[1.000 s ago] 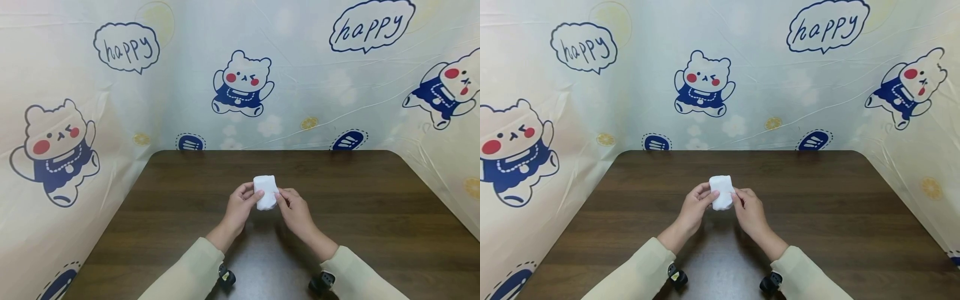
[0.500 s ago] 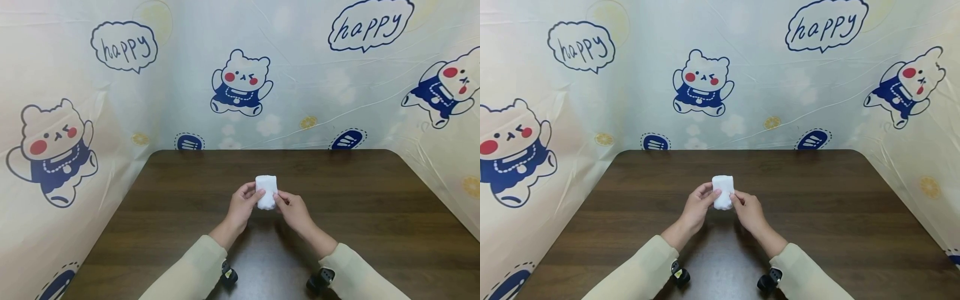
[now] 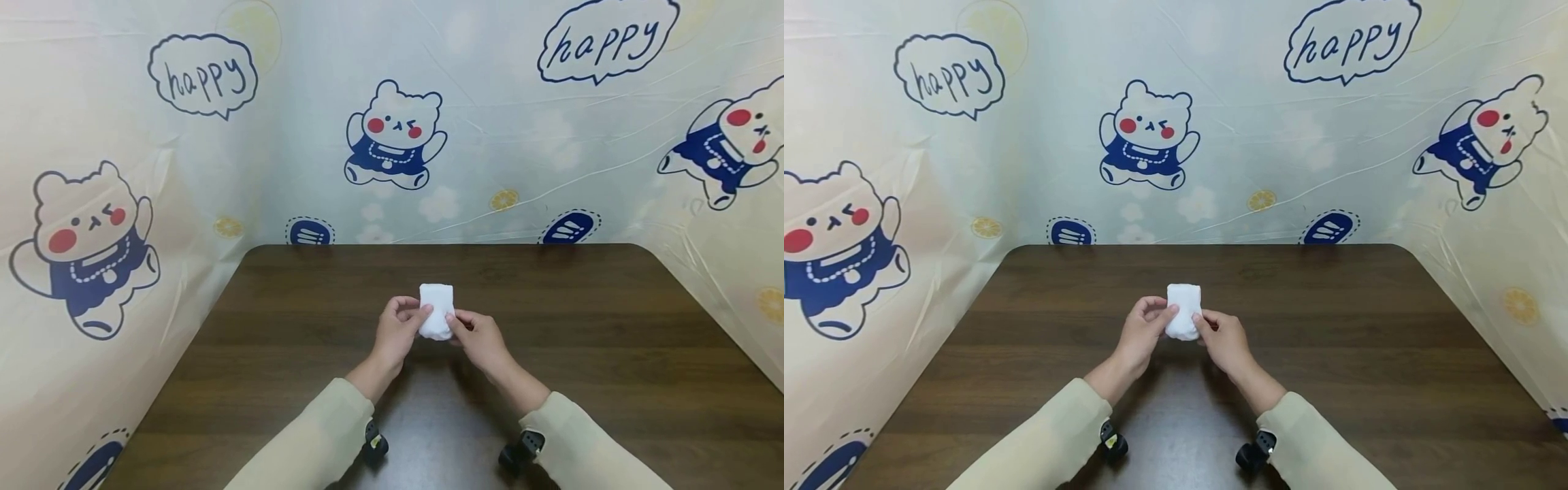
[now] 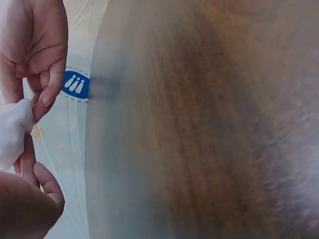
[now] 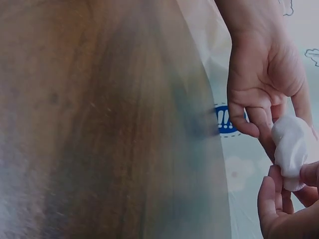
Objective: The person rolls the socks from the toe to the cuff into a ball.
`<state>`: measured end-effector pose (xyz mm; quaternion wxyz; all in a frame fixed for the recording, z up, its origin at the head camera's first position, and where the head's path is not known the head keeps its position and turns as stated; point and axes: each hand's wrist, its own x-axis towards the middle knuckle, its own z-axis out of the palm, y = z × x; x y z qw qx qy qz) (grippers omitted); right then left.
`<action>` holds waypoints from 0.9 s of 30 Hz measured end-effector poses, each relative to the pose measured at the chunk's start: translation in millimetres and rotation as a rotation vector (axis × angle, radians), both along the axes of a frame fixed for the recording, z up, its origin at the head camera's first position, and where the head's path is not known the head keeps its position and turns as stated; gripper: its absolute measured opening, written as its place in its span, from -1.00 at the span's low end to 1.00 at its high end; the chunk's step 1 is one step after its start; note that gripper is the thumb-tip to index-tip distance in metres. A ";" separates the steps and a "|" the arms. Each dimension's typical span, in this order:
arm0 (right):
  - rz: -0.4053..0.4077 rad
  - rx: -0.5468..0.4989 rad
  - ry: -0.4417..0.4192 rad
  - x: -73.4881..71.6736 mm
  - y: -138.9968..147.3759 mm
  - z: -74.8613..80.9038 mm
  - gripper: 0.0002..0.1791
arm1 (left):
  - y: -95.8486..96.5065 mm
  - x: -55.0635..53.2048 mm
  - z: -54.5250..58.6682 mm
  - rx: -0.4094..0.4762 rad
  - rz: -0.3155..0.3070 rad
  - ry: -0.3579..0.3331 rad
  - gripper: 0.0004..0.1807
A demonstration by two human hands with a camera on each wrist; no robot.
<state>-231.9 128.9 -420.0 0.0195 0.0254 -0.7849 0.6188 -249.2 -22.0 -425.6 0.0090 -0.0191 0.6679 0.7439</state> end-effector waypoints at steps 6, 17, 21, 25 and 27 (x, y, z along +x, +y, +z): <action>-0.013 0.026 0.002 -8.7 3.0 0.8 -0.70 | 2.2 -3.8 6.9 -0.079 0.036 0.007 -0.65; -0.034 0.127 -0.084 -21.5 12.7 -6.3 -0.67 | 2.4 -9.4 4.1 -0.211 -0.066 -0.035 -0.63; -0.033 0.151 -0.101 -25.7 14.8 -9.2 -0.67 | 3.6 -11.5 0.4 -0.259 -0.083 -0.030 -0.60; -0.030 0.184 -0.118 -28.9 15.6 -13.7 -0.69 | 4.8 -12.4 -3.2 -0.332 -0.085 -0.014 -0.61; -0.027 0.200 -0.126 -29.4 15.6 -16.3 -0.69 | 5.1 -12.1 -4.6 -0.380 -0.080 -0.013 -0.62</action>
